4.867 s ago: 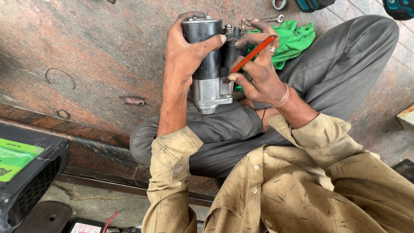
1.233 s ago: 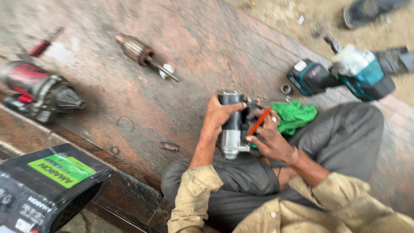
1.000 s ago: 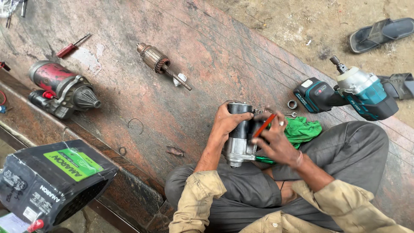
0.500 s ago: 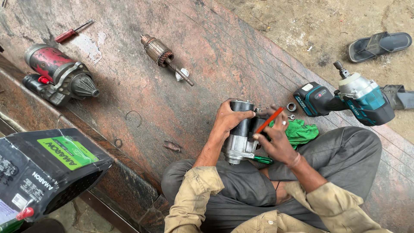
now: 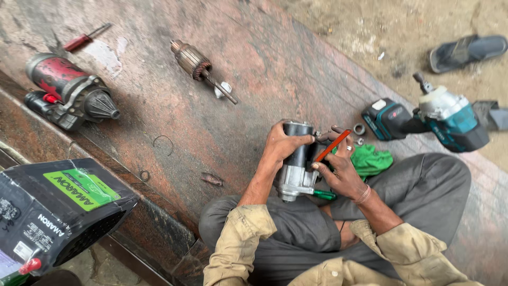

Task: The person sits on the workshop floor and uses a file to scrape the solenoid body of a starter motor, then pulls the armature out of the housing and files and cleans the armature shaft and commutator, holding the parts against a metal can.

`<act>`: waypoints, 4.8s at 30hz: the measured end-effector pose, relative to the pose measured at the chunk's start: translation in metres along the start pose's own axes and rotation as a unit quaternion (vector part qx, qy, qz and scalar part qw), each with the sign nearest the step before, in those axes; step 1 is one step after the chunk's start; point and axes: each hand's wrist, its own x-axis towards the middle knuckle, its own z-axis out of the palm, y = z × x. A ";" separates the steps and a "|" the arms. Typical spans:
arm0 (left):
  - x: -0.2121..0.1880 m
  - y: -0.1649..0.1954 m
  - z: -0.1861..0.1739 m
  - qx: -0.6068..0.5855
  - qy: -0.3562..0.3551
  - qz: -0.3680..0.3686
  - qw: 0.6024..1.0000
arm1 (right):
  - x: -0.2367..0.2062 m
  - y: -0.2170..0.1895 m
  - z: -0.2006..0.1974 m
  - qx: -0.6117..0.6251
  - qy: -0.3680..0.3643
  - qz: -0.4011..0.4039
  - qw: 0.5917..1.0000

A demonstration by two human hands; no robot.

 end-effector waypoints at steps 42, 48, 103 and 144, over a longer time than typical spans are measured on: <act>-0.033 0.004 -0.015 -0.040 -0.023 0.055 0.997 | -0.020 -0.044 -0.011 -0.056 -0.011 0.035 0.998; -0.027 0.004 -0.014 -0.020 -0.016 0.088 0.996 | -0.029 -0.051 -0.008 -0.046 -0.029 0.050 0.997; -0.060 0.035 -0.028 -0.014 -0.060 0.125 0.990 | -0.025 -0.072 -0.025 0.313 0.157 0.260 0.900; -0.042 0.015 -0.012 0.029 0.020 0.074 0.997 | -0.042 0.018 -0.021 -0.015 0.019 0.228 0.973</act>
